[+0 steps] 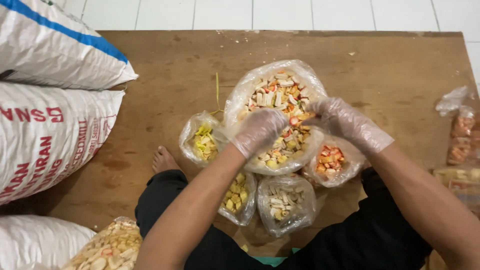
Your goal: The person sits on the floor and sorts mixed snack pieces from a large central bag into several smaller plastic bags by color and type. They use gloved hands to pick and place the items into the surrounding bags.
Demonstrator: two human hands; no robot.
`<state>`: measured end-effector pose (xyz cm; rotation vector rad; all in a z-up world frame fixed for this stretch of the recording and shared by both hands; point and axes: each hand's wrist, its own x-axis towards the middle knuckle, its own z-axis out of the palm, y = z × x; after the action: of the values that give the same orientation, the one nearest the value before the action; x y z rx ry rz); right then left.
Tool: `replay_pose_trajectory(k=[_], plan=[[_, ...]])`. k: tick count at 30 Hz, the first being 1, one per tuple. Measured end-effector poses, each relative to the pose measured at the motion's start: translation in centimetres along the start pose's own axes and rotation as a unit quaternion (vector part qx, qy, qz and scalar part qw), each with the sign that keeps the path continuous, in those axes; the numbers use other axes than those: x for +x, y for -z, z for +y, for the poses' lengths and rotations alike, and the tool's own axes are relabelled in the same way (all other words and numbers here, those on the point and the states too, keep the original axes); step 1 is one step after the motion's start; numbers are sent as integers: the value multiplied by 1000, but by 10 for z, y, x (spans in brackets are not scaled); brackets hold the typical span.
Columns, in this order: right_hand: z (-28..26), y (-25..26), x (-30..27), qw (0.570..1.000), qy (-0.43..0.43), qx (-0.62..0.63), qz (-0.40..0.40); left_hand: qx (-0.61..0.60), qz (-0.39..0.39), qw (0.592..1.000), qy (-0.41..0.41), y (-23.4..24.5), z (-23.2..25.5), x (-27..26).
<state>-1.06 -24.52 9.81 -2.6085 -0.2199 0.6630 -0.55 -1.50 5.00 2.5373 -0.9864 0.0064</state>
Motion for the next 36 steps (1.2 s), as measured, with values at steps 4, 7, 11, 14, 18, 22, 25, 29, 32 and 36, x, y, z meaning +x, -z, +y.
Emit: replay_pose_trajectory(k=[4,7,11,14,18,22,25,29,32,36], plan=[[55,7,6,998,-20,-16,51,-7,-1,1000,-17,-3,-13,13],[77,11,-5,994,-29,-35,98,-86,-10,996,3,1,-18,19],[69,20,-34,999,-48,-5,13,15,-175,981,87,29,-7,27],[58,25,-46,991,-87,-60,-76,71,-227,968,78,34,-22,19],[88,19,-31,982,-49,-150,-106,-148,-231,946,173,53,-18,15],[25,32,-38,990,-62,-98,-82,-257,-105,960,43,58,-15,16],[-27,37,-47,996,-71,-23,-41,-333,-168,910,178,81,18,26],[-51,29,-50,990,-71,118,-9,-424,-170,866,204,77,34,26],[-50,18,-46,958,-54,279,-27,-425,-152,870,200,50,29,32],[-112,33,-67,808,-98,580,-32,-415,-139,865,245,35,23,35]])
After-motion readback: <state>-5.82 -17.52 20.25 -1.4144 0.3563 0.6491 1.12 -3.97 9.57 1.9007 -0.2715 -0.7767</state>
